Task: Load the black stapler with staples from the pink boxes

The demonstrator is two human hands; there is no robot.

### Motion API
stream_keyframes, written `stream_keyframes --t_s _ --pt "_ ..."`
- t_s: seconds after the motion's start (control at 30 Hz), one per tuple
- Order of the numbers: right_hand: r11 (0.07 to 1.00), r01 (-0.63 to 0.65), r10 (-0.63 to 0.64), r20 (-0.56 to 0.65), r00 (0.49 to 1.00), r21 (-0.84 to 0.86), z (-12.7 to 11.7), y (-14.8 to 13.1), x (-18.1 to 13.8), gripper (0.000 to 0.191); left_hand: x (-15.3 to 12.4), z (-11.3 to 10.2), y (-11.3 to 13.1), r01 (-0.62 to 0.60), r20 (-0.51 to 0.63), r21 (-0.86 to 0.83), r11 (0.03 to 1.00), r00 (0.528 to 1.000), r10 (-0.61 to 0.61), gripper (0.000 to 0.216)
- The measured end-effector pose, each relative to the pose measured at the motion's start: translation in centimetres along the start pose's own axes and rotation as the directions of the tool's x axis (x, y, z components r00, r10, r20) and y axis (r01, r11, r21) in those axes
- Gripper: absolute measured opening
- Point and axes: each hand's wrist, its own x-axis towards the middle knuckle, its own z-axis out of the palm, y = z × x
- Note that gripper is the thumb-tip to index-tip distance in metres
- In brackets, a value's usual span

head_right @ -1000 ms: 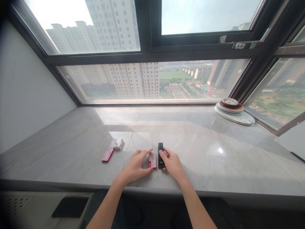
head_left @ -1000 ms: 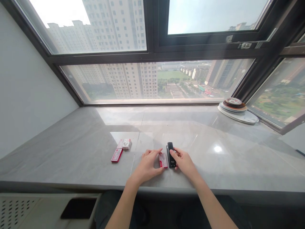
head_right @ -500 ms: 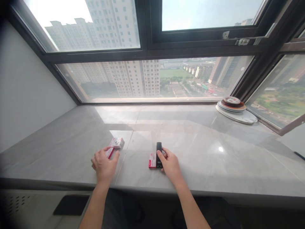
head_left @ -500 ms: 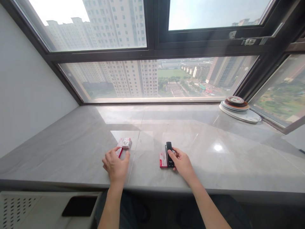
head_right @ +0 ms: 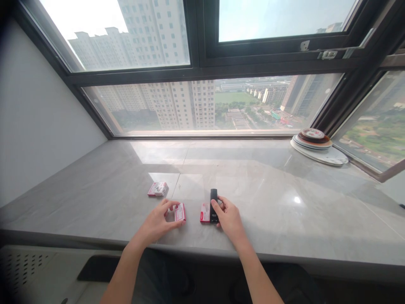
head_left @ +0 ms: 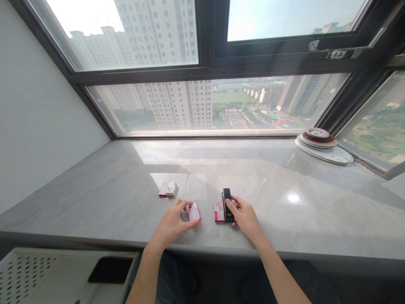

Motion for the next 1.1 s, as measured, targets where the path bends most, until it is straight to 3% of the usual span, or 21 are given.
stream_keyframes --t_s 0.1,0.2,0.37,0.5,0.57,0.63,0.73,0.83,0.9,1.0,1.1 --pt "1.000 0.003 -0.003 -0.003 1.000 -0.008 0.0 -0.2 0.0 0.063 2.2 1.5 2.7 -0.146 -0.032 -0.072 0.987 0.989 0.144 0.054" --pt "1.000 0.008 -0.008 -0.005 1.000 -0.017 0.0 -0.4 -0.2 0.063 3.6 3.4 5.0 -0.277 0.039 -0.031 0.960 0.960 0.278 0.054" --pt "1.000 -0.008 0.009 0.025 1.000 -0.027 0.0 -0.7 -1.0 0.061 3.4 5.8 6.1 -0.304 0.097 0.048 0.951 0.949 0.299 0.059" --pt "1.000 -0.012 0.012 0.033 0.999 -0.011 0.2 -0.8 -1.4 0.060 2.9 5.5 5.9 -0.315 0.101 -0.001 0.949 0.944 0.314 0.070" --pt "1.000 -0.022 0.022 0.028 0.999 0.006 0.3 -0.8 -1.4 0.060 3.3 3.9 5.1 -0.320 0.040 -0.032 0.947 0.946 0.321 0.062" --pt "1.000 -0.028 0.028 0.018 0.999 0.011 0.4 -0.8 -1.4 0.059 4.3 1.4 3.2 -0.257 -0.117 -0.003 0.967 0.960 0.255 0.042" --pt "1.000 -0.026 0.026 0.009 1.000 0.005 0.4 -0.8 -1.4 0.059 6.2 -3.3 -1.1 0.067 -0.402 0.122 0.990 0.916 -0.012 0.045" --pt "0.999 -0.033 0.033 0.007 0.999 0.007 0.4 -0.7 -1.4 0.060 7.0 -6.7 -5.4 0.178 -0.370 0.144 0.973 0.922 -0.114 0.048" --pt "0.999 -0.039 0.039 0.008 0.999 0.012 0.4 -0.7 -1.3 0.060 6.2 -7.5 -7.4 0.196 -0.309 0.156 0.968 0.941 -0.140 0.045" --pt "0.999 -0.039 0.039 0.010 0.999 0.018 0.5 -0.6 -1.3 0.060 3.6 -7.3 -9.0 0.224 -0.236 0.207 0.952 0.956 -0.173 0.048" --pt "0.999 -0.033 0.033 0.001 0.999 0.015 0.5 -0.4 -1.3 0.060 0.5 -6.4 -9.1 0.205 -0.159 0.274 0.939 0.973 -0.166 0.060"
